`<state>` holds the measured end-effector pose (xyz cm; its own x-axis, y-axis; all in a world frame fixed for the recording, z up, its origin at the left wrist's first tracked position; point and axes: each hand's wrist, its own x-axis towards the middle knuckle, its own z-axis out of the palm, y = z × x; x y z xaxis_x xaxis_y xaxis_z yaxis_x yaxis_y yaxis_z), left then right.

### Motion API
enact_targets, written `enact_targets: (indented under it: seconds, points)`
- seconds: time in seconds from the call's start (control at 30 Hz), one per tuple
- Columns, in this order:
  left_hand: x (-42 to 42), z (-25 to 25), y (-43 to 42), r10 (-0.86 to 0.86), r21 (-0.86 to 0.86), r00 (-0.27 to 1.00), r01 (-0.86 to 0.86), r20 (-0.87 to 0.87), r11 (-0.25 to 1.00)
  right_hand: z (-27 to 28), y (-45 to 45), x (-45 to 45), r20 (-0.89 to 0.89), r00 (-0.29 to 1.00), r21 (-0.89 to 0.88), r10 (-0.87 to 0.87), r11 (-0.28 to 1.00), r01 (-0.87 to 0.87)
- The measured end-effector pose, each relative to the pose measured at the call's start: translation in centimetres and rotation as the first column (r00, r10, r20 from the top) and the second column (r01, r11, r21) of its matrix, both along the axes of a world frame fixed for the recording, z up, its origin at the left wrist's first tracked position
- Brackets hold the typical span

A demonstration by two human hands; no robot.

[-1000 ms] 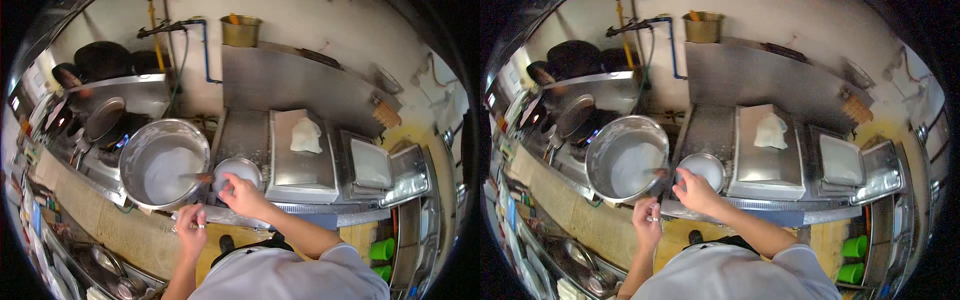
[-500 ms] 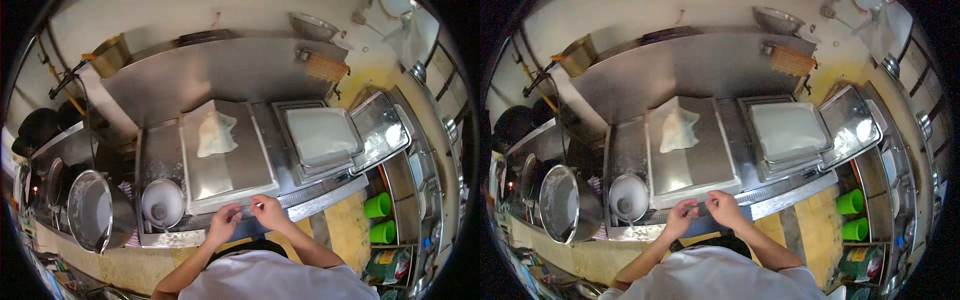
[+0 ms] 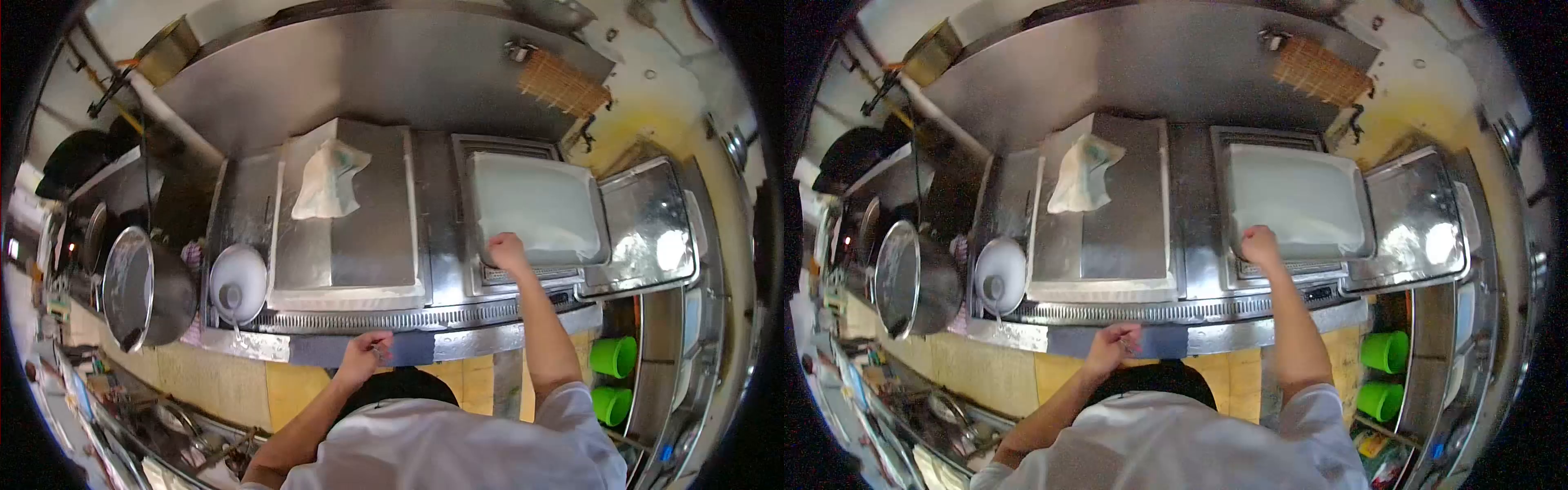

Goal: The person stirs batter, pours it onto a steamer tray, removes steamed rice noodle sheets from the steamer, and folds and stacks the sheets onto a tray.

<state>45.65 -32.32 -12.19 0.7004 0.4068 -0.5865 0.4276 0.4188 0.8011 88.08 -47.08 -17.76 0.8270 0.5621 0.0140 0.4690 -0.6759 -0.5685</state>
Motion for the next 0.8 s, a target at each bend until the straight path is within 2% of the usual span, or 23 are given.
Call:
enact_targets:
  seconds: [0.03,0.1,0.17,0.2,0.3,0.33,0.4,0.43,0.47,0.5,0.53,0.6,0.63,0.67,0.7,0.8]
  points:
    - [-0.8,-0.2,-0.3,0.033,0.008,0.999,-0.033,-0.005,0.999,-0.4,-0.2,1.4,-0.212,0.977,0.003,0.016,1.000,-0.016]
    - [-1.7,0.5,-0.4,0.121,-0.076,0.987,-0.129,-0.103,0.989,-0.6,-0.2,3.5,-0.596,0.802,-0.001,0.039,0.999,-0.049]
    - [-2.8,-1.3,-0.4,0.224,-0.212,0.962,-0.255,-0.160,0.943,0.8,-0.3,3.9,-0.938,0.344,0.145,0.042,0.949,0.281]
    - [-3.3,-2.3,-0.2,0.230,-0.254,0.960,-0.266,-0.161,0.930,1.7,-0.2,3.6,-0.993,0.068,0.121,0.102,0.881,0.457]
    - [-4.3,-2.6,-0.1,0.332,-0.435,0.935,-0.352,-0.124,0.829,4.1,1.2,-0.2,-0.982,-0.051,0.162,0.182,0.949,0.270]
    - [-4.6,-3.3,-0.1,0.359,-0.483,0.925,-0.371,-0.120,0.793,4.2,2.0,-2.7,-0.972,-0.134,0.168,0.193,0.970,0.178]
    - [-4.8,-5.5,0.2,0.409,-0.577,0.906,-0.392,-0.108,0.716,6.2,4.8,-10.7,-0.976,-0.098,0.192,0.193,0.981,0.019]
    - [-4.9,-6.3,0.4,0.441,-0.591,0.892,-0.407,-0.096,0.696,7.7,6.2,-15.2,-0.960,-0.105,0.264,0.260,0.964,-0.033]
    - [-4.9,-6.9,0.6,0.471,-0.605,0.879,-0.419,-0.082,0.677,6.6,7.6,-19.2,-0.950,-0.113,0.298,0.290,0.952,-0.065]
    - [-5.0,-7.6,0.8,0.500,-0.619,0.864,-0.429,-0.068,0.658,6.2,8.6,-23.4,-0.938,-0.070,0.342,0.340,0.940,-0.014]
    - [-5.3,-8.5,1.1,0.503,-0.519,0.864,-0.434,-0.010,0.736,5.8,9.3,-27.4,-0.922,-0.024,0.386,0.387,0.922,0.036]
    - [-6.5,-9.6,1.7,0.479,-0.290,0.872,-0.435,0.101,0.853,3.7,10.6,-34.1,-0.843,0.343,0.408,0.415,0.908,-0.099]
    - [-7.1,-8.2,1.9,0.331,0.062,0.942,-0.334,0.061,0.940,3.7,10.7,-35.8,-0.735,0.471,0.398,0.488,0.873,-0.283]
    - [-7.8,-6.6,2.0,0.195,0.398,0.980,-0.167,-0.030,0.902,3.7,10.6,-37.0,-0.601,0.566,0.344,0.564,0.822,-0.454]
    - [-8.4,-5.5,2.0,0.091,0.670,0.983,0.039,-0.158,0.741,3.7,10.1,-37.9,-0.449,0.623,0.249,0.641,0.759,-0.601]
    - [-10.9,-7.6,0.2,-0.061,0.927,0.976,0.216,-0.207,0.307,0.4,6.8,-40.4,-0.190,0.687,0.031,0.701,0.704,-0.710]
